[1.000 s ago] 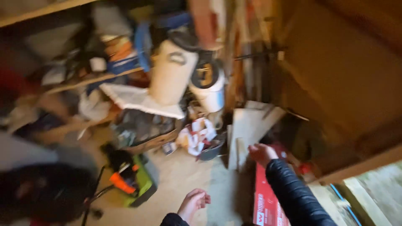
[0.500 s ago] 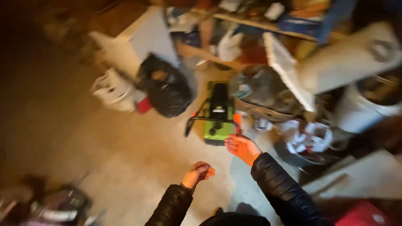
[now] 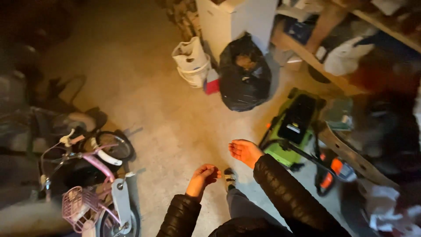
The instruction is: The person sweeps dirt and debris from a concrete floor into a purple dustpan using a red broom and then empties the dustpan into a black garbage bag.
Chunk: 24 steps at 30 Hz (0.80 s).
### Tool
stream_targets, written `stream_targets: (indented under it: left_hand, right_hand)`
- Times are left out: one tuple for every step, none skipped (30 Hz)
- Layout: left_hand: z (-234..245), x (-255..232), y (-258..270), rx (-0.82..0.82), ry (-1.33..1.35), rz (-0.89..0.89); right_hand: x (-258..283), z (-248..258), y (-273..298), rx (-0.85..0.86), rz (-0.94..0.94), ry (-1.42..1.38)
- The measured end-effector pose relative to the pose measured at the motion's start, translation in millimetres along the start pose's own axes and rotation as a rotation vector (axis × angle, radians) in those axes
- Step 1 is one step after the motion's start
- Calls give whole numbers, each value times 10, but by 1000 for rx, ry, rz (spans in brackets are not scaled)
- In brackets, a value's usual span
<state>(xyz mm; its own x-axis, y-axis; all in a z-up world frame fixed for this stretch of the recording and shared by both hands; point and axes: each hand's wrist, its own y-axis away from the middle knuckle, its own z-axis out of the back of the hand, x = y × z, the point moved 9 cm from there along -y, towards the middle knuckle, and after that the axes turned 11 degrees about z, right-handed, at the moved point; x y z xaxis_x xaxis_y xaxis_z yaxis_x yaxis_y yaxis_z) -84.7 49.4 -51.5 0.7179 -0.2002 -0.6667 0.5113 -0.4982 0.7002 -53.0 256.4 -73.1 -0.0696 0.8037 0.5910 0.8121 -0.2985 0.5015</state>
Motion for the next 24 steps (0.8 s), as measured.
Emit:
stream_targets:
  left_hand:
    - [49,-114,-111,-4,-1,9]
    - [84,-241,-230,-8,-2,18]
    - [120,-353,-393,-18,-3,15]
    - [123,-470,-565,-9,-19,22]
    - [99,-595,-757,6,-37,29]
    - [74,-821,-971,1,-40,28]
    - [54,-942,-1134,5,-63,58]
    - [36,-1061,-1301,9,-86,89]
    - [29,-1178,-1510,7,-89,99]
    - [21,-1283,-1714,14,-72,113]
    - [38,-1381,-1897,22,-59,125]
    - [65,-1509,-2077,21,-67,134]
    - [78,-1612,-2224,41,-57,108]
    - [97,-1710,-2367,61,-47,83]
    - [146,-1749,-2526,63,-51,97]
    - [208,-1785,-2674,57,-50,109]
    - [272,-1834,-2827,54,-50,118]
    - [322,-1903,-2912,57,-55,129]
    - [376,-1986,-3030,55,-66,158]
    - [434,-2069,-3146,53,-78,188]
    - [551,-2069,-3353,65,-91,198]
    - [693,-2067,-3560,58,-99,210]
    - [841,-2076,-3781,53,-109,221]
    - [888,-2269,-3829,68,-123,230]
  right_hand:
    - [-7,-66,-178,-5,-22,-8]
    - [7,-132,-363,-10,-44,-15]
    - [2,-168,-575,-2,-49,-19]
    - [17,-192,-795,-16,-53,-55]
    - [60,-197,-1017,-34,-53,-92]
    - [208,-330,-1219,-30,-55,-95]
    - [280,-396,-1345,-71,-64,-137]
    - [350,-461,-1476,-113,-74,-178]
    - [423,-501,-1654,-120,-79,-185]
    - [512,-530,-1831,-144,-55,-232]
    - [575,-572,-1991,-167,-28,-282]
    - [567,-528,-2277,-174,-30,-291]
    - [515,-474,-2522,-163,-39,-306]
    - [452,-419,-2760,-152,-48,-322]
    - [452,-433,-2882,-165,-52,-329]
    - [448,-450,-2996,-184,-52,-353]
    - [453,-477,-3117,-202,-49,-376]
    - [384,-442,-3254,-212,-50,-382]
    - [327,-403,-3412,-241,-55,-401]
    - [266,-368,-3569,-271,-61,-421]
    - [276,-361,-3667,-285,-51,-432]
    - [266,-348,-3758,-312,-51,-433]
    - [258,-343,-3861,-340,-49,-435]
    - [380,-477,-3863,-354,-36,-447]
